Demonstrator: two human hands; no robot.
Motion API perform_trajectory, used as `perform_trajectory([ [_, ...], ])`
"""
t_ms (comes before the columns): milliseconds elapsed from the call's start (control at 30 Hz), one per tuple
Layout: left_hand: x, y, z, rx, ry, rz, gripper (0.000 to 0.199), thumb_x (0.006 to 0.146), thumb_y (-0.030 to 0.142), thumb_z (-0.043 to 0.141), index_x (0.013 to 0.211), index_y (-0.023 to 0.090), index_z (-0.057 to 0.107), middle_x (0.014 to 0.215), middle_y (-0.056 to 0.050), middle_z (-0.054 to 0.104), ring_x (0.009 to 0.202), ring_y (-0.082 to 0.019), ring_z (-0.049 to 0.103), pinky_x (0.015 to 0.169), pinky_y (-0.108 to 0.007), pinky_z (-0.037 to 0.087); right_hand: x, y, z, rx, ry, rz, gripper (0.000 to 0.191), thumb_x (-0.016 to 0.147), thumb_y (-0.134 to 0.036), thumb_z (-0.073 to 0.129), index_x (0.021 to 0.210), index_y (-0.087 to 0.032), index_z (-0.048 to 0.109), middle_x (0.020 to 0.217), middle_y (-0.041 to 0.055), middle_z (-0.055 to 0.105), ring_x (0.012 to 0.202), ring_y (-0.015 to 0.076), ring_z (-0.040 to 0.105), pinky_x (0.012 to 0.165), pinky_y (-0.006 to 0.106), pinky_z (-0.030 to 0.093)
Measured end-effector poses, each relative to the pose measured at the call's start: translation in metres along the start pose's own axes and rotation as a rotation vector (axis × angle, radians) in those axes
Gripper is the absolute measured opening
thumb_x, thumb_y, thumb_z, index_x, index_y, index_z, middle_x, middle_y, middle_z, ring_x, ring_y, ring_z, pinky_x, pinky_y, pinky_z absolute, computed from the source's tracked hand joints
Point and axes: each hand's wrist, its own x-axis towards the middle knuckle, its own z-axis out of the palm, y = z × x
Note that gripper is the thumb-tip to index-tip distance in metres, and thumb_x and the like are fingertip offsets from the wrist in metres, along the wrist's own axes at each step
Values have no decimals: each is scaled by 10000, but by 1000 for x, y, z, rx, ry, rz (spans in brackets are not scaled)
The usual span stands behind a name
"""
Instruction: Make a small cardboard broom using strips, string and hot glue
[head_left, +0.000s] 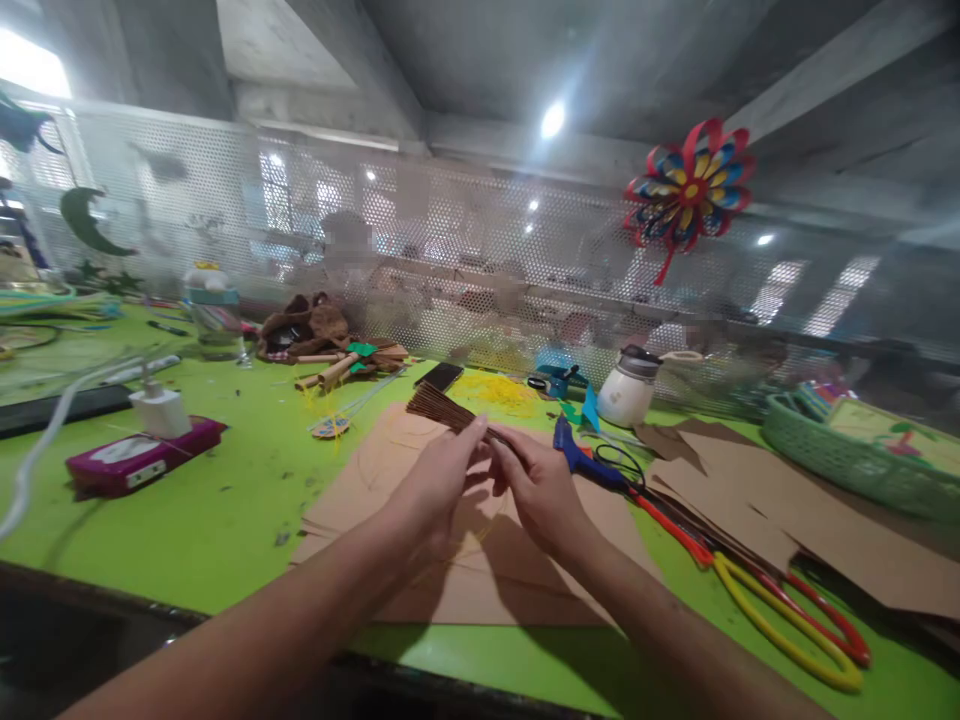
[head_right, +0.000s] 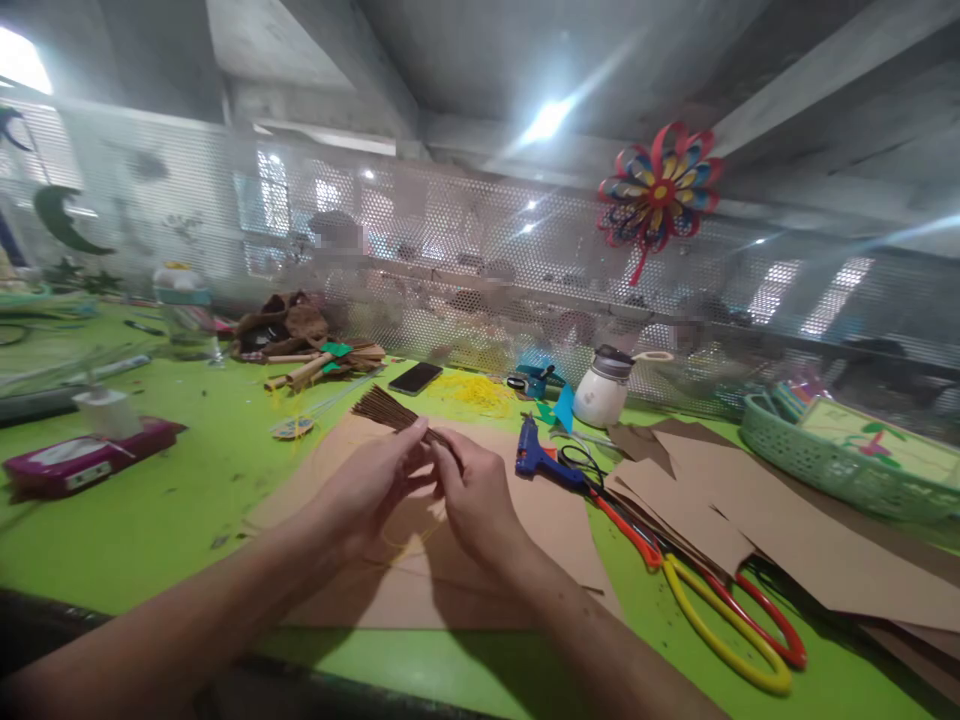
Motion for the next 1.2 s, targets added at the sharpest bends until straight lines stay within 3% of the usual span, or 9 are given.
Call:
perform_trajectory([
  [67,-13,3,-10,257,-144,-57,274,835,415,552,748,161,602,791,-54,671,758,-169,612,735,-311,466,-1,4,-13,-11,-15,41,263,924,-375,476,909,-181,652,653,1,577,528,130,520,562,276,454],
  [133,-25,11,-19,561,-242,-115,333,844,451,519,763,152,641,791,-89,698,721,-206,627,669,-331,479,-3,9,-24,4,-52,89,315,919,-409,477,748,-176,601,586,-14,544,473,116,511,513,262,431],
  [267,-24,38,-26,1138,-222,601,279,900,391,485,964,211,689,960,-80,711,884,-224,621,801,-338,446,-14,8,-38,56,-155,190,383,897,-477,503,674,-171,559,520,-32,532,399,82,443,430,224,350],
  [333,-11,46,-22,1326,-315,790,318,897,362,504,1113,183,653,1116,-128,672,1047,-271,584,881,-367,414,-21,2,-40,81,-194,232,371,888,-494,511,745,-162,595,472,-62,479,378,70,375,402,209,290],
  [567,10,36,-12,1555,-630,476,287,920,313,465,772,197,683,693,-53,679,615,-177,587,569,-270,339,-36,-13,-41,74,-339,333,339,901,-447,511,873,-143,658,477,-76,418,427,73,336,429,215,256],
  [733,11,52,-46,1519,-541,482,339,926,414,451,809,206,691,720,-45,675,640,-168,560,586,-251,342,-33,-23,-56,-250,-413,239,246,871,-302,573,992,-141,715,578,-43,464,512,97,392,483,232,317],
  [933,27,76,-80,1441,-484,358,325,862,445,511,917,213,732,742,-45,691,605,-161,546,564,-227,348,-21,-27,-70,-324,-401,186,311,922,-272,478,990,-115,739,528,-25,537,477,102,445,485,227,370],
  [1067,50,44,-57,1364,-590,236,375,878,473,464,799,189,694,590,-26,632,551,-164,543,545,-238,341,-23,1,-89,-555,-298,84,290,921,-287,502,938,-149,756,729,44,719,599,136,559,588,250,435],
  [1200,62,-1,-33,1365,-583,262,273,826,366,487,730,195,677,661,-48,673,593,-178,554,557,-257,326,-44,22,-136,-695,-152,157,276,908,-306,511,953,-187,755,925,83,763,775,208,663,707,320,492],
])
